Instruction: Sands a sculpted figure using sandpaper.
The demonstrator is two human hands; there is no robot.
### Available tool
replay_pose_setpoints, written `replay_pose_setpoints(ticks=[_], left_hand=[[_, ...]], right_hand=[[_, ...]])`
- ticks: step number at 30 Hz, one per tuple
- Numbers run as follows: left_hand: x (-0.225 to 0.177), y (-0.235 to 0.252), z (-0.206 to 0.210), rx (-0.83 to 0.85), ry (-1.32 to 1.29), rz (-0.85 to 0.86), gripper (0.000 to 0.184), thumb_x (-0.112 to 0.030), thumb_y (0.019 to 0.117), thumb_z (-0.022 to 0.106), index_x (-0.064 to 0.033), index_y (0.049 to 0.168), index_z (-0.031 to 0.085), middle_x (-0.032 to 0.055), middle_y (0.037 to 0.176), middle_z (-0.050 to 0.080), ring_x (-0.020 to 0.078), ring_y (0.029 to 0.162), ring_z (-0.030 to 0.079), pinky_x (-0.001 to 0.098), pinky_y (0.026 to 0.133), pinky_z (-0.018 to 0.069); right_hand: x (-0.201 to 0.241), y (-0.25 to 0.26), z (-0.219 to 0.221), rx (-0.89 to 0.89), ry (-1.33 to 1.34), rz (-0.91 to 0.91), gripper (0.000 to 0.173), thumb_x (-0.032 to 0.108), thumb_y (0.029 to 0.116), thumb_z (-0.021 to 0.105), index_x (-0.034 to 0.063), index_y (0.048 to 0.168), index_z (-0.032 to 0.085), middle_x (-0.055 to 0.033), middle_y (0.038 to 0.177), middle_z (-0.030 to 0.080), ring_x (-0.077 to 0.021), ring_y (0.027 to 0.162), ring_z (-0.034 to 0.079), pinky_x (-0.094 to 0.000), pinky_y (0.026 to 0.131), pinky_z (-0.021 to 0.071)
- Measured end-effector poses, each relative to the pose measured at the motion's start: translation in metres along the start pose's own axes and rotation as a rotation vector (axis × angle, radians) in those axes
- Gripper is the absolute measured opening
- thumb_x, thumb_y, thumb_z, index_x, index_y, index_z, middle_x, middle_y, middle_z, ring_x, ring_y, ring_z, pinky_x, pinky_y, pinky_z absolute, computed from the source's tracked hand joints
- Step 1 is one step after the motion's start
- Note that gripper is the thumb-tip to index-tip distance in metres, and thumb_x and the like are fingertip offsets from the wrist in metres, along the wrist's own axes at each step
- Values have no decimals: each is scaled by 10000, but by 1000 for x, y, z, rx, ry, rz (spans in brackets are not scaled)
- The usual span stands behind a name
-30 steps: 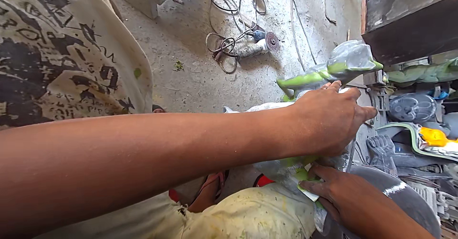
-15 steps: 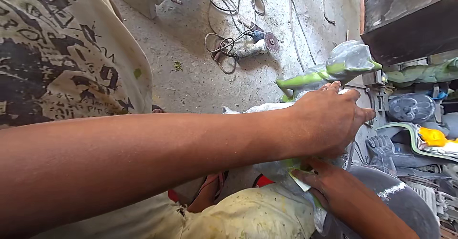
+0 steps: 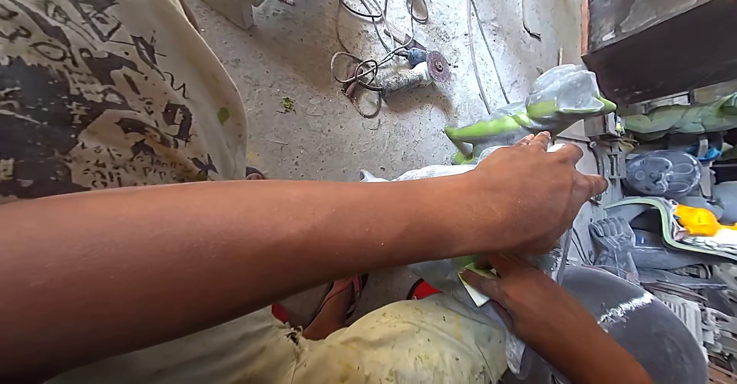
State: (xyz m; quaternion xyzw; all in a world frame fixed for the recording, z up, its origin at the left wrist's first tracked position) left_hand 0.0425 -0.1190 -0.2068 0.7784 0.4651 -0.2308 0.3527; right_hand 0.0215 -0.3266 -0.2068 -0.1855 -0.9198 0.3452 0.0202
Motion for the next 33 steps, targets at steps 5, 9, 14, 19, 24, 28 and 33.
replay_pose_setpoints(ticks=[5, 9, 14, 19, 24, 28, 33], left_hand=[[-2, 0, 1, 13, -1, -8, 522, -264, 945, 618, -280, 1464, 569, 149, 1519, 489, 378, 1463, 378, 516, 1153, 390], [-2, 0, 0, 15, 4, -9, 509, -277, 947, 619, -281, 1455, 575, 149, 1518, 490, 383, 1467, 372, 523, 1149, 395], [-3, 0, 2, 10, -3, -4, 517, -273, 946, 615, -275, 1461, 572, 147, 1513, 498, 382, 1464, 378, 524, 1167, 372], [-1, 0, 0, 7, -4, -6, 535, -271, 931, 635, -272, 1462, 570, 147, 1508, 497, 384, 1448, 394, 528, 1131, 408], [-1, 0, 0, 7, -2, -16, 523, -261, 944, 610, -276, 1465, 570, 138, 1528, 483, 374, 1459, 382, 514, 1151, 390], [-2, 0, 0, 5, 8, -27, 523, -284, 944, 619, -270, 1465, 571, 146, 1540, 473, 383, 1464, 374, 524, 1163, 373], [-7, -2, 2, 13, 7, -38, 506, -289, 953, 616, -266, 1458, 576, 149, 1537, 469, 394, 1469, 361, 535, 1186, 344]], right_hand=[[3, 0, 0, 146, 32, 36, 451, 77, 893, 682, 284, 1293, 708, -139, 1222, 649, -323, 1095, 661, -445, 825, 601], [1, 2, -10, 284, 75, 26, 406, 97, 911, 647, 285, 1260, 732, -129, 1199, 648, -307, 1103, 641, -446, 882, 572], [-4, 0, -20, 183, 77, -2, 353, 154, 926, 620, 300, 1223, 742, -66, 1147, 690, -246, 1008, 692, -441, 806, 598], [1, 3, 1, 0, 11, 6, 461, 112, 879, 664, 317, 1290, 709, -114, 1203, 678, -296, 1047, 693, -443, 805, 610], [-4, 3, -4, 187, 70, 12, 427, 106, 903, 646, 320, 1264, 727, -88, 1249, 648, -271, 1133, 643, -425, 899, 576], [-11, 0, -15, 252, 134, -11, 377, 139, 916, 610, 315, 1217, 754, -53, 1208, 673, -234, 1110, 651, -426, 908, 567], [-13, -7, -32, 404, 147, -4, 389, 127, 891, 612, 327, 1189, 763, -67, 1173, 669, -245, 1099, 645, -450, 892, 557]])
Point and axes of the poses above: each hand's wrist, its own y-axis towards the middle knuckle, its own z-axis out of the palm, x = y × z, the point moved 2 cm from there along y, towards the middle knuckle
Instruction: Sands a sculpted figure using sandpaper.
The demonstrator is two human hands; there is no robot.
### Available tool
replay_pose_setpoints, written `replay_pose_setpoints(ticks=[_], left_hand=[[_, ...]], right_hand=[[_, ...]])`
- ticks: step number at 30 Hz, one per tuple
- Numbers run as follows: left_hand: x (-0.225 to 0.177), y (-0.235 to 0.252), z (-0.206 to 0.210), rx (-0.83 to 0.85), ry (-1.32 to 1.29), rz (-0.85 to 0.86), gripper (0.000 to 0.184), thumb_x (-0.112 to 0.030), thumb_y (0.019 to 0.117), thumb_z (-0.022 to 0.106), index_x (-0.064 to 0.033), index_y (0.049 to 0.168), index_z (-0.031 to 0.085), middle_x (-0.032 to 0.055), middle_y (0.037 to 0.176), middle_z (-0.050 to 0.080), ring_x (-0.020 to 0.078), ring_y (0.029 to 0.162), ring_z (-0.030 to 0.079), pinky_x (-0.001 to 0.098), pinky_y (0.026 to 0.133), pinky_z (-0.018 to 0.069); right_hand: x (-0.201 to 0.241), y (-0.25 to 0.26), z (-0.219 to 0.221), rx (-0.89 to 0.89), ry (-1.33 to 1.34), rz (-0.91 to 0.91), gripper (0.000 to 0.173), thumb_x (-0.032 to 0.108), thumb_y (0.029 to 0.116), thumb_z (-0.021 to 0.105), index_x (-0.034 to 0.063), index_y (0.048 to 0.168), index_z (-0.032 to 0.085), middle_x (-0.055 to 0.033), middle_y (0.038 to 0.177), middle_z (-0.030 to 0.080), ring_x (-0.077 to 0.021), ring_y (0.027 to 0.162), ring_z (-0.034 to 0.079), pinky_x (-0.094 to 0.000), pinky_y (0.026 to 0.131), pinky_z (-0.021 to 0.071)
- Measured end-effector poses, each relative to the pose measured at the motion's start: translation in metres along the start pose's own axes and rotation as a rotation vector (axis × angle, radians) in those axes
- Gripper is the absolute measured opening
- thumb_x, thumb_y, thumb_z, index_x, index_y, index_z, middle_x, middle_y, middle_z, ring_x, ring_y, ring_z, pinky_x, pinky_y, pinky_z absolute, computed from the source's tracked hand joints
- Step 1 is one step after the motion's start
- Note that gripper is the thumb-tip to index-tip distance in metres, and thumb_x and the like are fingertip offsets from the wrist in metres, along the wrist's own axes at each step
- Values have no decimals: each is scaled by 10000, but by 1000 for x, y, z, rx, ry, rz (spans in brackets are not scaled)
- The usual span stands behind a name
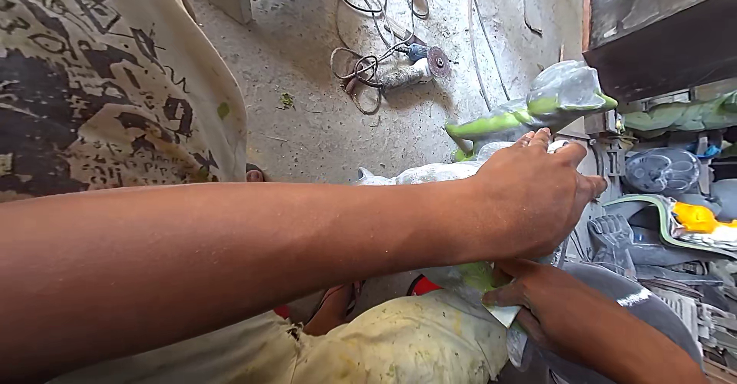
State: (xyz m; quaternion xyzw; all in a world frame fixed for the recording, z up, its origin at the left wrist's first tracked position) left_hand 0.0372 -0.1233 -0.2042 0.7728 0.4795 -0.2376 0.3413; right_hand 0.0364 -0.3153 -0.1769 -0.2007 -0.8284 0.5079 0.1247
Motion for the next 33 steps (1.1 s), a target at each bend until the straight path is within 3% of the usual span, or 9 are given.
replay_pose_setpoints(ticks=[5, 8, 12, 16, 21, 25, 28, 33], left_hand=[[-3, -1, 1, 5, -4, -9, 484, -296, 970, 593, -267, 1453, 581, 141, 1553, 457, 411, 1481, 339, 552, 1176, 350], [-4, -1, 2, -11, 9, -12, 464, -282, 967, 584, -262, 1431, 597, 140, 1524, 484, 402, 1470, 359, 548, 1187, 337], [-4, -2, 3, -30, 8, -17, 451, -266, 976, 561, -249, 1424, 603, 134, 1518, 496, 394, 1470, 363, 538, 1192, 331], [0, -1, 3, -39, 0, -16, 450, -253, 980, 556, -242, 1427, 602, 146, 1518, 491, 401, 1467, 365, 546, 1180, 348], [4, -1, -1, -40, 4, -9, 488, -251, 947, 605, -234, 1435, 594, 154, 1507, 496, 384, 1444, 399, 525, 1156, 380], [3, -2, 0, -43, 30, -11, 480, -263, 947, 591, -244, 1427, 597, 147, 1505, 494, 379, 1444, 397, 512, 1140, 399], [2, -3, 1, -35, 32, -2, 494, -276, 938, 608, -240, 1430, 592, 163, 1499, 493, 383, 1443, 396, 518, 1147, 390], [0, -4, 2, -31, 18, 13, 496, -268, 934, 619, -243, 1429, 591, 156, 1506, 494, 382, 1451, 391, 522, 1158, 381]], right_hand=[[7, -18, -11, 119, 26, 50, 361, 110, 885, 620, 299, 1148, 780, -67, 1198, 678, -263, 1139, 638, -479, 897, 551], [8, -30, -13, 104, 55, 37, 333, 136, 885, 618, 295, 1126, 786, -56, 1112, 674, -248, 1020, 656, -470, 785, 559], [7, -48, -12, 79, 124, 17, 331, 178, 907, 613, 331, 1155, 769, -31, 1048, 654, -214, 944, 645, -444, 734, 543], [16, -66, -11, 35, 218, 2, 317, 125, 953, 605, 257, 1191, 768, -79, 1134, 677, -256, 985, 674, -473, 786, 568], [-4, -89, -17, -321, 325, -103, 341, 149, 992, 566, 284, 1255, 737, -43, 1181, 696, -153, 1029, 678, -375, 848, 586], [-29, -81, -15, -525, 329, -134, 377, 215, 984, 531, 365, 1268, 727, 90, 1159, 710, -45, 1024, 674, -263, 840, 601], [-31, -59, -2, -452, 236, -89, 415, 231, 982, 501, 407, 1302, 697, 122, 1156, 698, -16, 1016, 667, -271, 839, 598], [-24, -29, 3, -354, 132, -104, 423, 224, 982, 490, 404, 1312, 685, 81, 1161, 703, -56, 1036, 675, -322, 838, 597]])
Point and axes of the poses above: each hand's wrist, its own y-axis towards the middle knuckle, its own z-axis out of the palm, x = y × z, the point moved 2 cm from there along y, towards the middle knuckle
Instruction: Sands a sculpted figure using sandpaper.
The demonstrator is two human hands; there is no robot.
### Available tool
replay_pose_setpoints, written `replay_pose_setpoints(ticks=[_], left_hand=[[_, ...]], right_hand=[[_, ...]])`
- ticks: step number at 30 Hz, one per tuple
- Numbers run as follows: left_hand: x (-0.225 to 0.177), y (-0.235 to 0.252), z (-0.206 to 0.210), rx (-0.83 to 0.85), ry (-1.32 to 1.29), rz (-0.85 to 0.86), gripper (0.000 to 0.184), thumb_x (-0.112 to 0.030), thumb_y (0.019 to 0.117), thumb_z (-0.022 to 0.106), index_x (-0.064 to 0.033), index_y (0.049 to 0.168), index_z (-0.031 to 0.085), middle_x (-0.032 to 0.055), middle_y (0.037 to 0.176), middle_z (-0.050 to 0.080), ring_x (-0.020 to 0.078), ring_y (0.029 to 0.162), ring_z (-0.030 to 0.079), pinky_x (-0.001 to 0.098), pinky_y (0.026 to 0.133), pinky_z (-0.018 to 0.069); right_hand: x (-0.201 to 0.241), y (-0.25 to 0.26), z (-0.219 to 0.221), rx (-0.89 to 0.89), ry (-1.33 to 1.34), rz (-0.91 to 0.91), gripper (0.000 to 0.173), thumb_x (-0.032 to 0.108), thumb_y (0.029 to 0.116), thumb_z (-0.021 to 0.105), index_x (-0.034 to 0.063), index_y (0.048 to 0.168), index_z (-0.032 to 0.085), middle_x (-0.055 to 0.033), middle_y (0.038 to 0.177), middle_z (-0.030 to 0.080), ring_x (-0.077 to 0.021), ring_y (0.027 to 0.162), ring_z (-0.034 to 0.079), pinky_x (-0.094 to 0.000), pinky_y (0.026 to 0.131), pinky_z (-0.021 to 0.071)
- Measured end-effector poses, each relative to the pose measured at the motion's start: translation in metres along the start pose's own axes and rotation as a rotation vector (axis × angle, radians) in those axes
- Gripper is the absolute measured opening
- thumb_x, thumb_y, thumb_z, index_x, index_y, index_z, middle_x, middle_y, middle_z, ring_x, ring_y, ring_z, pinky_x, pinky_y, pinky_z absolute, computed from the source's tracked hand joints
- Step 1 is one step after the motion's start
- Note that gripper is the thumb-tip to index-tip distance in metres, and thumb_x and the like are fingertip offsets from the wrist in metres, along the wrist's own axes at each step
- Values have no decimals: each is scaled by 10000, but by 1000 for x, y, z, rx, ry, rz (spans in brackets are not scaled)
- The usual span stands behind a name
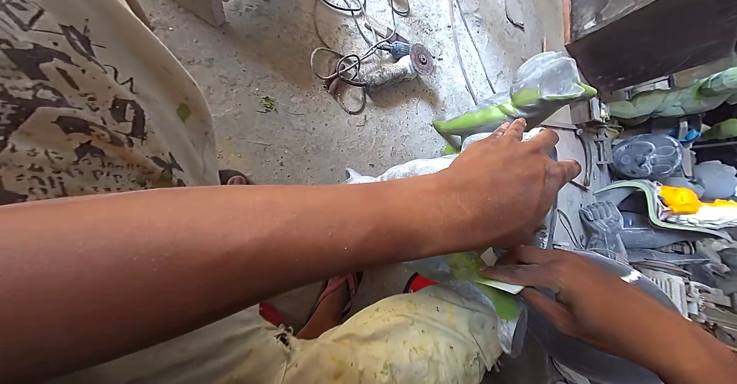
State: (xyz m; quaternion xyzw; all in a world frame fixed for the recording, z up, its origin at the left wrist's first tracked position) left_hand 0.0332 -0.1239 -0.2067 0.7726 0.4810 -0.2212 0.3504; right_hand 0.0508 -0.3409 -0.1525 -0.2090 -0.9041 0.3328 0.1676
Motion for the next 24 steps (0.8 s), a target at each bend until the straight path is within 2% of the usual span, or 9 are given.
replay_pose_setpoints(ticks=[2, 4, 8, 10, 13, 16, 18, 22, 24], left_hand=[[0, 1, 0, 3, 5, 6, 519, -271, 914, 638, -244, 1430, 589, 153, 1499, 499, 375, 1441, 403, 519, 1150, 390], [1, 3, 1, 7, 11, 13, 540, -279, 895, 658, -241, 1429, 589, 145, 1487, 504, 365, 1435, 408, 514, 1154, 386], [4, 3, -1, 12, 9, 19, 552, -281, 890, 660, -243, 1435, 586, 131, 1486, 505, 355, 1429, 415, 502, 1125, 416], [7, 4, -1, 9, 14, 36, 530, -277, 899, 636, -238, 1426, 591, 117, 1473, 519, 350, 1409, 436, 494, 1100, 437], [9, 5, -2, 19, 21, 48, 532, -257, 902, 618, -229, 1432, 586, 97, 1477, 525, 339, 1419, 433, 497, 1126, 415], [9, 5, -3, 23, 18, 80, 533, -236, 894, 620, -215, 1425, 590, 97, 1435, 550, 318, 1394, 459, 485, 1135, 407], [9, 5, -3, 22, 22, 99, 532, -235, 888, 627, -209, 1418, 596, 99, 1421, 555, 310, 1369, 479, 475, 1110, 429], [8, 7, -2, 32, 27, 88, 511, -229, 899, 617, -210, 1409, 599, 96, 1442, 546, 318, 1391, 464, 487, 1127, 411], [7, 7, -2, 29, 34, 77, 496, -228, 905, 606, -214, 1402, 605, 97, 1443, 547, 323, 1393, 462, 494, 1119, 418]], right_hand=[[3, 3, 4, 60, -57, 9, 416, 217, 983, 511, 377, 1329, 679, 54, 1191, 701, -93, 1070, 679, -347, 864, 595], [9, 2, 8, 126, -121, 28, 400, 190, 975, 556, 299, 1340, 676, 0, 1208, 702, -167, 1053, 701, -399, 840, 605], [14, -19, 8, 105, -173, 30, 360, 156, 913, 616, 216, 1249, 731, -40, 1070, 719, -217, 891, 723, -416, 711, 613], [13, -33, 4, 111, -133, 48, 358, 173, 907, 611, 227, 1238, 737, -33, 1021, 704, -216, 844, 711, -425, 666, 602], [9, -52, -2, 107, -42, 54, 330, 204, 936, 587, 247, 1228, 734, -15, 1066, 713, -190, 900, 710, -422, 719, 603], [1, -59, -5, -66, 52, 21, 331, 228, 950, 553, 282, 1218, 739, 37, 1110, 718, -91, 953, 695, -317, 764, 599], [0, -52, -3, -135, 86, 31, 379, 227, 962, 538, 323, 1281, 718, 70, 1133, 708, -38, 965, 674, -261, 779, 591], [2, -38, 12, -65, 72, 60, 366, 238, 957, 547, 333, 1257, 735, 63, 1146, 699, -48, 1007, 665, -276, 833, 584], [6, -42, 14, -54, 40, 64, 349, 268, 955, 549, 342, 1239, 736, 55, 1082, 688, -62, 959, 660, -289, 788, 581]])
Point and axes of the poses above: each hand's wrist, its own y-axis towards the middle knuckle, its own z-axis out of the palm, x = y × z, the point moved 2 cm from there along y, towards the middle knuckle
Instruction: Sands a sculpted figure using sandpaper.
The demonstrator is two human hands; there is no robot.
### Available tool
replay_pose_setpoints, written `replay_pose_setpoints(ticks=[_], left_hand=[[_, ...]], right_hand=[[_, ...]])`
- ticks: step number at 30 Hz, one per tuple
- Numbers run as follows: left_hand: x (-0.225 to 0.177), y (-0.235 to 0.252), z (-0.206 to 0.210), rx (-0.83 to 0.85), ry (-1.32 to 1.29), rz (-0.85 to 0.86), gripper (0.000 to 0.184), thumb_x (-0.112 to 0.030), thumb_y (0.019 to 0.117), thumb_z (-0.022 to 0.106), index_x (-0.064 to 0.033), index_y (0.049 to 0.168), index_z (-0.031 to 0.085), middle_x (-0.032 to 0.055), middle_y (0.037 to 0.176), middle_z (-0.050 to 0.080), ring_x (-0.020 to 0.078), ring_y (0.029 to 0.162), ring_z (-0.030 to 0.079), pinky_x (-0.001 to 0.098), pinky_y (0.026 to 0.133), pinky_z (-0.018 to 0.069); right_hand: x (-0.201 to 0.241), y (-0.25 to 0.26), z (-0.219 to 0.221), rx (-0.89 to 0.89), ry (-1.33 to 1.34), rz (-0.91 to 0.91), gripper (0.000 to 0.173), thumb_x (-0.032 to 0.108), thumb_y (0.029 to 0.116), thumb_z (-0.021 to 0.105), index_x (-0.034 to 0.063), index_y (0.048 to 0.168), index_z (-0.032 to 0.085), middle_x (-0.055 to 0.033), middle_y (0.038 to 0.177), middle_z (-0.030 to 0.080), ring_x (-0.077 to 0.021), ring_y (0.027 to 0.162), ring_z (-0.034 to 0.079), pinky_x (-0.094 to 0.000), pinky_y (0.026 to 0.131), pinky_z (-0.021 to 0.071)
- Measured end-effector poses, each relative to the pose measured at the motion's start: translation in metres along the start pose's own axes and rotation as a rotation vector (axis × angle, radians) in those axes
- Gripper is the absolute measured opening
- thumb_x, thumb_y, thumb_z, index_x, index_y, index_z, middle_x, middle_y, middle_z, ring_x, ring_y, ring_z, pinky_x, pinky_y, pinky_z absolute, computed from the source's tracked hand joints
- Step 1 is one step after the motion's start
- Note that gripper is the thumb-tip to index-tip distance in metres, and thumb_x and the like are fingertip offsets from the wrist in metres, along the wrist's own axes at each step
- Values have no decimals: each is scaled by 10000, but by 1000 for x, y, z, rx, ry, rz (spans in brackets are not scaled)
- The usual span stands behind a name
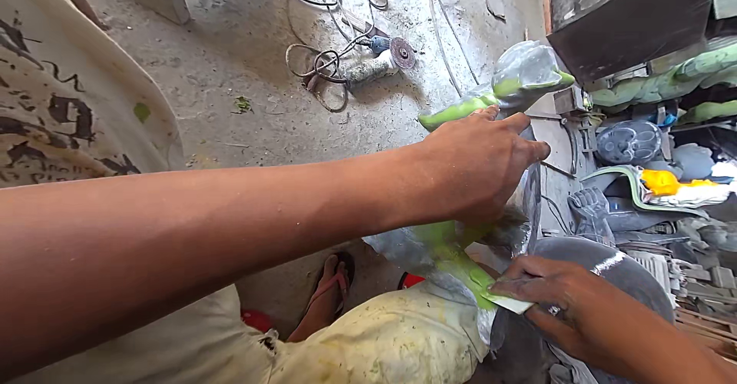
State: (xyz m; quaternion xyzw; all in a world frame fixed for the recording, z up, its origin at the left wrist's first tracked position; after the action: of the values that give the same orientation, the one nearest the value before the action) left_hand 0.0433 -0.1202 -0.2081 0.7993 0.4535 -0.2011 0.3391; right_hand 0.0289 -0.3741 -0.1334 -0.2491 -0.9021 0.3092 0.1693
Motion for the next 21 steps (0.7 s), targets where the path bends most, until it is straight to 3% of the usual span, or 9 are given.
replay_pose_setpoints(ticks=[3, 6, 9, 12, 14, 17, 21], left_hand=[[1, -1, 0, -16, -4, -6, 489, -213, 910, 602, -204, 1399, 607, 99, 1430, 556, 311, 1393, 469, 504, 1143, 400], [2, -1, 0, -31, -10, 10, 489, -213, 897, 610, -199, 1385, 613, 93, 1392, 572, 298, 1365, 491, 495, 1130, 409], [2, -1, 0, -27, -12, 8, 483, -212, 887, 629, -198, 1370, 621, 91, 1385, 574, 298, 1362, 490, 485, 1122, 417], [0, -1, 0, -24, -10, 18, 493, -214, 879, 641, -194, 1372, 619, 94, 1374, 576, 297, 1344, 500, 479, 1096, 435], [-1, -1, 1, -24, -10, 18, 497, -212, 885, 633, -199, 1382, 614, 95, 1385, 576, 299, 1358, 493, 479, 1115, 420], [-3, -1, 1, -17, -2, 5, 510, -215, 887, 637, -212, 1396, 609, 97, 1404, 569, 310, 1377, 477, 480, 1121, 417], [-3, -1, 1, -26, -11, 4, 532, -239, 875, 668, -213, 1403, 608, 108, 1410, 566, 320, 1379, 476, 494, 1122, 415]], right_hand=[[12, -16, 0, -19, -2, -2, 342, 258, 955, 596, 300, 1269, 723, -23, 1059, 677, -150, 890, 673, -352, 696, 588], [27, -28, -2, 34, 13, 66, 352, 205, 980, 626, 255, 1320, 702, -93, 1187, 677, -226, 973, 695, -410, 762, 604], [28, -29, -2, 18, 26, 45, 344, 192, 994, 600, 243, 1319, 703, -90, 1248, 679, -217, 1001, 698, -397, 799, 603], [25, -19, 0, -70, 3, -36, 334, 241, 1008, 557, 277, 1306, 703, -50, 1195, 687, -159, 984, 687, -336, 786, 596], [28, -8, 4, -95, -91, -50, 355, 264, 1008, 527, 292, 1322, 689, -35, 1179, 691, -163, 960, 696, -344, 750, 604], [37, 2, 9, -3, -233, -41, 357, 215, 945, 572, 231, 1271, 716, -49, 1028, 689, -224, 867, 706, -397, 628, 595], [53, -8, -7, 174, -241, 45, 315, 160, 965, 607, 163, 1255, 727, -115, 1074, 708, -311, 932, 715, -479, 659, 593]])
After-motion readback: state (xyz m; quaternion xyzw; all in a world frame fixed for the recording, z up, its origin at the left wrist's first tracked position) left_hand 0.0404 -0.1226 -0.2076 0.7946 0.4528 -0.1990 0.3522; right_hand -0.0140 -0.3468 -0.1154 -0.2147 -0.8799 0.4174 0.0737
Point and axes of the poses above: each hand's wrist, its own y-axis towards the middle knuckle, its own z-axis out of the palm, x = y × z, the point moved 2 cm from there along y, towards the middle knuckle
